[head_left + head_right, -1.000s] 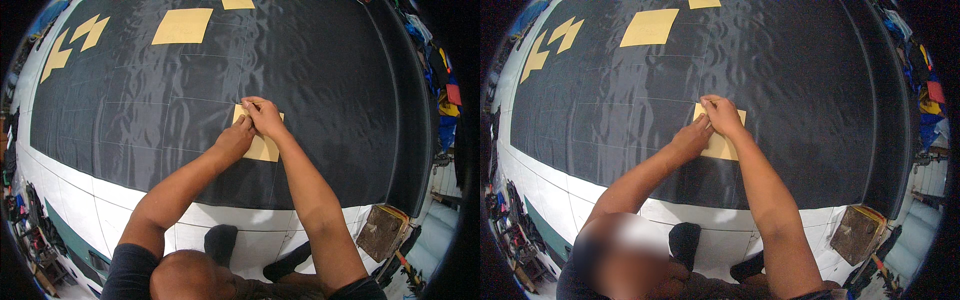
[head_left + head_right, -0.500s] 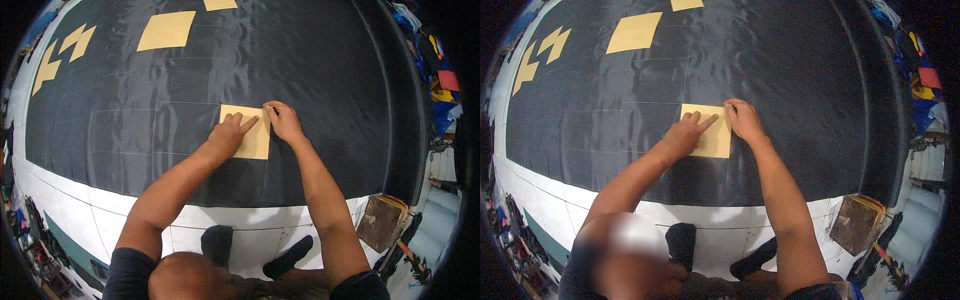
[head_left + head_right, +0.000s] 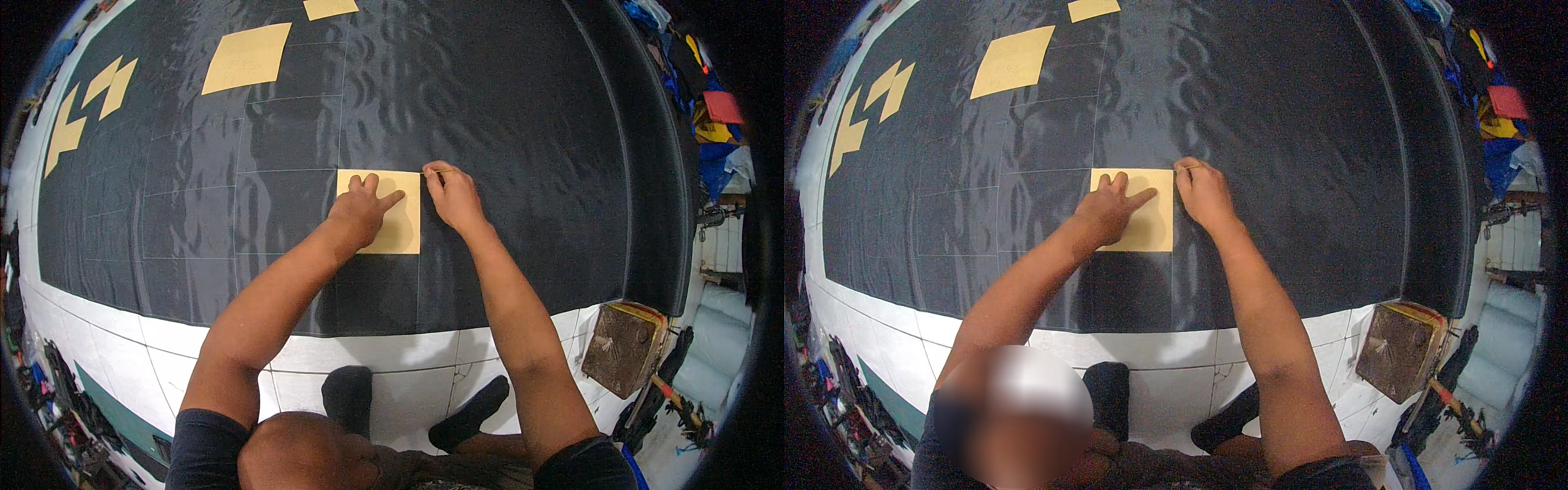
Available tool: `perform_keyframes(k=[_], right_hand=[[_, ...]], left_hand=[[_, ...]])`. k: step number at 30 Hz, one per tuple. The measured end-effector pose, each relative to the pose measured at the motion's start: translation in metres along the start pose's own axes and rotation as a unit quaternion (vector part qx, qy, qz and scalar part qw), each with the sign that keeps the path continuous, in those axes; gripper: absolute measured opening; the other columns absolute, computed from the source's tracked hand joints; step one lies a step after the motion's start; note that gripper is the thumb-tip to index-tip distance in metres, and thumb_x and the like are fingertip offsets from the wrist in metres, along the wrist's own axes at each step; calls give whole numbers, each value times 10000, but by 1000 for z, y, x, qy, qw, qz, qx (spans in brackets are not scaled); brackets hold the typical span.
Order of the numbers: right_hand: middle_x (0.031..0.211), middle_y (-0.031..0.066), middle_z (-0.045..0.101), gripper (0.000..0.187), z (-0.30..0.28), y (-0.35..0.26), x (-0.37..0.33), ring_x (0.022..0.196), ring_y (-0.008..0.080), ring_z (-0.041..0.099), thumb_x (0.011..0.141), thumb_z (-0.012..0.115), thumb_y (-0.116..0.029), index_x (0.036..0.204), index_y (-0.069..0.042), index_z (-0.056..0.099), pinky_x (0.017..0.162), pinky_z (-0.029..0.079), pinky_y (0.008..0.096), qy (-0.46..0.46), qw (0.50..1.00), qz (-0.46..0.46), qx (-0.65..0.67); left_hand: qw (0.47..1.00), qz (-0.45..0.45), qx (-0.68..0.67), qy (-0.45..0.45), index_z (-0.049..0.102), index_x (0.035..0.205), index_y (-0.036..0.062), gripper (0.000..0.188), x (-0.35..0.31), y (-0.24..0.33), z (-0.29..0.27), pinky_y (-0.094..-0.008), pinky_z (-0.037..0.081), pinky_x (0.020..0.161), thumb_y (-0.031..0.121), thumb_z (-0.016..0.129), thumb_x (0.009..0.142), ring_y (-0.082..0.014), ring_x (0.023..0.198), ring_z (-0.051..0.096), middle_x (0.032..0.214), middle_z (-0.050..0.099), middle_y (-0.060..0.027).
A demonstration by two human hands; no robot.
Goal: The person kneels on a large black sheet and uses a pencil to mark the edges of several small yellow square pieces placed on the sheet. The person repeatedly positions each square, traces its outline, and moves to the next piece.
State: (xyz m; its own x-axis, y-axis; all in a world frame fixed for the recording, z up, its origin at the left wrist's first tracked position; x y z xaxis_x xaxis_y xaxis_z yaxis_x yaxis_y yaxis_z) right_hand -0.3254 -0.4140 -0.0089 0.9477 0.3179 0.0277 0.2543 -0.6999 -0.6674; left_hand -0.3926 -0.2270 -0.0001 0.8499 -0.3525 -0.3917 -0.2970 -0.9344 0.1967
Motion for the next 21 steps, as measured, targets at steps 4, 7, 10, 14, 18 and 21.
perform_keyframes(k=[4,7,10,14,18,21], right_hand=[[1071,201,703,212,5,3,-4,1004,401,673,981,556,-151,1075,-11,684,881,542,475,21,997,-72,-34],[1051,184,681,175,12,-8,-17,993,391,665,951,571,-130,1070,-27,648,845,551,485,2,988,-114,-100],[1035,167,660,165,11,-8,-52,985,383,659,931,585,-129,1069,-44,616,822,558,489,-57,978,-124,-155],[1041,156,659,189,4,-22,-119,984,373,656,951,583,-155,1095,-39,623,837,554,486,-108,976,-139,-127],[1092,171,678,232,-27,-31,-130,1018,375,652,1001,563,-194,1122,-27,668,902,526,479,-113,992,-48,-41],[1092,185,694,269,-97,-43,-85,1052,369,652,1030,546,-218,1106,-11,699,938,500,460,-119,989,-8,-88]], left_hand=[[999,14,-3,31,417,1545,343,848,3,0,7,-437,592,911,66,722,804,-430,1160,569,1327,480,-213],[999,9,18,43,411,1548,346,842,2,-6,11,-438,589,908,71,712,811,-429,1150,576,1331,482,-215],[1000,5,4,-4,410,1549,345,849,4,-1,2,-457,578,934,72,720,807,-422,1172,571,1376,466,-220],[1000,6,17,3,368,1569,332,873,1,-5,0,-472,582,937,85,733,816,-434,1195,549,1374,460,-218],[1000,22,2,-7,336,1583,314,886,-1,-7,4,-469,588,932,107,742,823,-431,1195,543,1375,451,-215],[999,31,-3,-36,315,1594,306,921,-2,-4,0,-460,591,930,126,760,808,-428,1186,544,1369,438,-221]])
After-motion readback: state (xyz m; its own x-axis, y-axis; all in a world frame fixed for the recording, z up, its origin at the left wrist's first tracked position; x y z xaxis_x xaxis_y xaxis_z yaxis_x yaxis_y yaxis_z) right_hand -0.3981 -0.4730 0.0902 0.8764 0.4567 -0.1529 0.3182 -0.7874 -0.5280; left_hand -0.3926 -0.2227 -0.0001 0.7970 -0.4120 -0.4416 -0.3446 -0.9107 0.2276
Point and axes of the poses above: each hand's wrist, its own x-axis towards the middle knuckle, its own z-axis out of the palm, y = z × x, the point moved 2 cm from there along x, towards the middle knuckle
